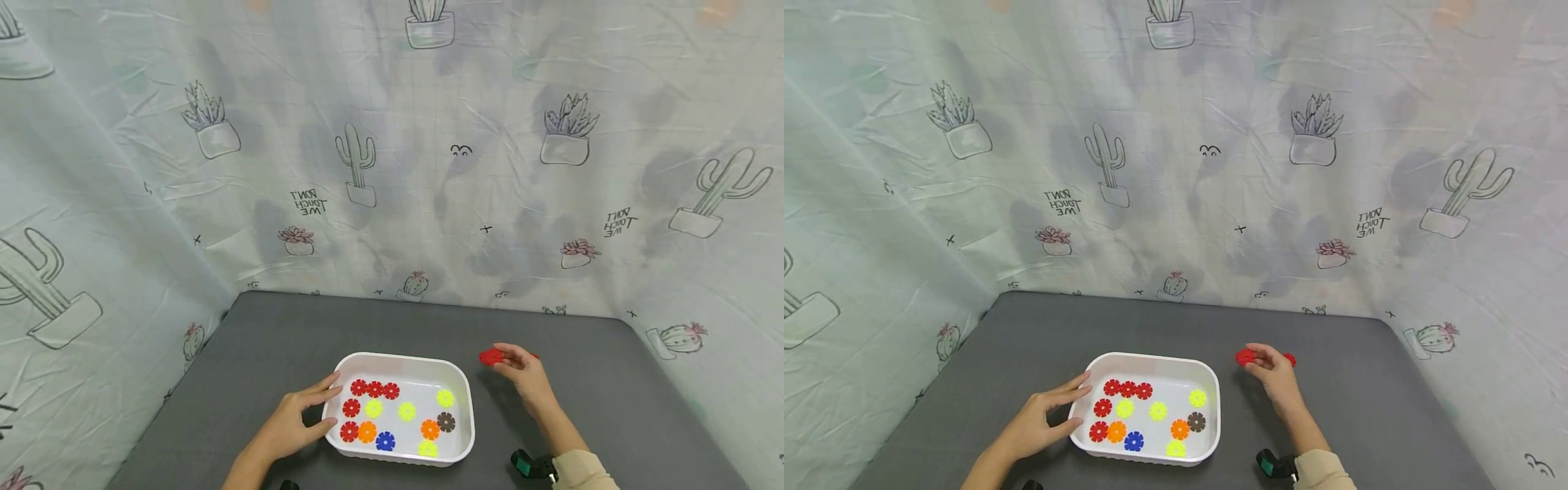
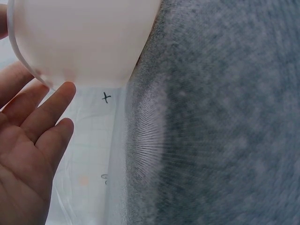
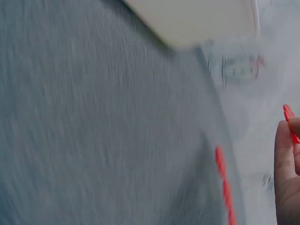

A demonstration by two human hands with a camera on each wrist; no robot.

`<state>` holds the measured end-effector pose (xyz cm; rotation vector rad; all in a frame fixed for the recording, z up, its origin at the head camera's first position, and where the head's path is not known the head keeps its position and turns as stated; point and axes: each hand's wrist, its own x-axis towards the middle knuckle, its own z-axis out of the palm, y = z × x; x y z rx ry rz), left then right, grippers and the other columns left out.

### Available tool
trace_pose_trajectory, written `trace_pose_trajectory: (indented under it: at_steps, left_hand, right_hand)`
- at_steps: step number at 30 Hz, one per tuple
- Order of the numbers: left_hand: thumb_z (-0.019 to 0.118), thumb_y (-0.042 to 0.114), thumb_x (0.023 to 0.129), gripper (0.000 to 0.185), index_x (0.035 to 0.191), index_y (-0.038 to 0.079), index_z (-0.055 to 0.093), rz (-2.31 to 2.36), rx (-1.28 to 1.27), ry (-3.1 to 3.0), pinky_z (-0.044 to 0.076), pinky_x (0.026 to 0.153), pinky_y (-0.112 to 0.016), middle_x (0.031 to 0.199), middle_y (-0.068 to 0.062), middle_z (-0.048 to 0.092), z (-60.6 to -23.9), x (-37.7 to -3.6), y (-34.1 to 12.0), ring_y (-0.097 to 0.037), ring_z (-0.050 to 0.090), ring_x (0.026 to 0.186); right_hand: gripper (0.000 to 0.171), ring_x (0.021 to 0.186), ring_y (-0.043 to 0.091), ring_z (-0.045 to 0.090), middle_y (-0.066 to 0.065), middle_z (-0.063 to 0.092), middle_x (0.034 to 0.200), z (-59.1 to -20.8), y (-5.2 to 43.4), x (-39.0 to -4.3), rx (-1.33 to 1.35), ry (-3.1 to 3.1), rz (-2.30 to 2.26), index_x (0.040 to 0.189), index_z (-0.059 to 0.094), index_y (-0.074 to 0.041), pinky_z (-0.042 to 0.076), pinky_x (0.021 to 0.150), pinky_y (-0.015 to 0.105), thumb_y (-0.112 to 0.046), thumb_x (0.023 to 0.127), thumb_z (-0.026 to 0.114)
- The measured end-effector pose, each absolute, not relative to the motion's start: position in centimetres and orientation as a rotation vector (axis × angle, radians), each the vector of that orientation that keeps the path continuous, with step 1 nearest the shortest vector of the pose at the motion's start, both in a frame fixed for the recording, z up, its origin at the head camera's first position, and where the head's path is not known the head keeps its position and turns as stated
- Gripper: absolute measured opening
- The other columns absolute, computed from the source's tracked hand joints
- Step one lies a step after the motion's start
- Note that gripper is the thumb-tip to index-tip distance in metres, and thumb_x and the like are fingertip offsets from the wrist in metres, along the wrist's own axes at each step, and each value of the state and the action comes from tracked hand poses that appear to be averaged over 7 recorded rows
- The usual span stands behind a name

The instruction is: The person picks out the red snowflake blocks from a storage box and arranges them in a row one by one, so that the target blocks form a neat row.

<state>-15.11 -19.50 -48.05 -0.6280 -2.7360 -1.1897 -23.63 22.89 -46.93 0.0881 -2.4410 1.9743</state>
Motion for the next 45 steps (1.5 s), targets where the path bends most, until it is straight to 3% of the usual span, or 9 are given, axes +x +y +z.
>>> trace_pose_trajectory:
  at_steps: [7,13,27,31,38,42,45]
  left_hand:
    - [0.067,0.029,0.078,0.047,0.123,0.018,0.056,-1.211,-0.636,-2.747,0.045,0.091,-0.042,0.136,0.007,0.044,-48.0,-15.0,-19.5,-0.017,0.047,0.12]
    - [0.069,0.027,0.077,0.048,0.122,0.016,0.057,-1.162,-0.661,-2.713,0.045,0.09,-0.041,0.136,0.003,0.045,-48.1,-15.1,-19.5,-0.018,0.047,0.12]
    - [0.067,0.028,0.079,0.046,0.122,0.017,0.057,-1.188,-0.649,-2.733,0.046,0.091,-0.04,0.136,0.004,0.045,-48.0,-15.0,-19.5,-0.017,0.048,0.119]
    - [0.067,0.028,0.079,0.046,0.122,0.017,0.057,-1.196,-0.643,-2.729,0.046,0.091,-0.04,0.136,0.005,0.044,-48.1,-15.0,-19.5,-0.017,0.047,0.119]
    - [0.067,0.026,0.079,0.045,0.122,0.016,0.058,-1.189,-0.667,-2.698,0.046,0.091,-0.038,0.136,0.002,0.045,-48.3,-15.0,-19.6,-0.017,0.047,0.119]
    - [0.067,0.027,0.079,0.046,0.122,0.016,0.057,-1.174,-0.671,-2.695,0.046,0.09,-0.039,0.135,0.001,0.046,-48.4,-15.0,-19.6,-0.018,0.048,0.119]
    - [0.068,0.027,0.078,0.047,0.122,0.016,0.057,-1.172,-0.663,-2.698,0.046,0.09,-0.039,0.135,0.002,0.046,-48.4,-15.0,-19.5,-0.018,0.048,0.119]
  right_hand:
    - [0.05,0.082,-0.003,0.055,-0.01,0.057,0.092,-48.5,26.3,-24.5,-0.152,-2.363,2.045,0.127,0.041,0.009,0.05,0.073,0.017,-0.002,0.083,0.06]
    - [0.054,0.081,-0.003,0.056,-0.014,0.057,0.09,-49.1,28.4,-25.1,-0.252,-2.334,2.034,0.13,0.039,0.007,0.049,0.073,0.017,-0.008,0.083,0.061]
    - [0.052,0.077,-0.008,0.054,-0.02,0.054,0.084,-50.0,31.2,-25.8,-0.469,-2.241,1.989,0.132,0.038,0.006,0.047,0.07,0.009,-0.001,0.084,0.057]
    - [0.047,0.075,-0.01,0.05,-0.015,0.055,0.089,-50.1,31.4,-25.9,-0.488,-2.343,1.808,0.129,0.043,0.004,0.045,0.067,0.007,-0.004,0.085,0.057]
    - [0.041,0.068,-0.017,0.043,0.021,0.055,0.113,-50.5,31.4,-26.3,-0.459,-2.49,1.487,0.123,0.051,0.003,0.04,0.062,0.006,-0.004,0.083,0.057]
    - [0.039,0.066,-0.018,0.04,0.024,0.057,0.111,-50.6,31.5,-26.2,-0.454,-2.529,1.368,0.121,0.053,0.003,0.039,0.059,0.006,-0.004,0.083,0.058]
    - [0.037,0.071,-0.009,0.047,0.023,0.061,0.105,-50.7,31.6,-26.2,-0.416,-2.589,1.196,0.118,0.056,0.001,0.04,0.061,0.012,-0.007,0.082,0.059]
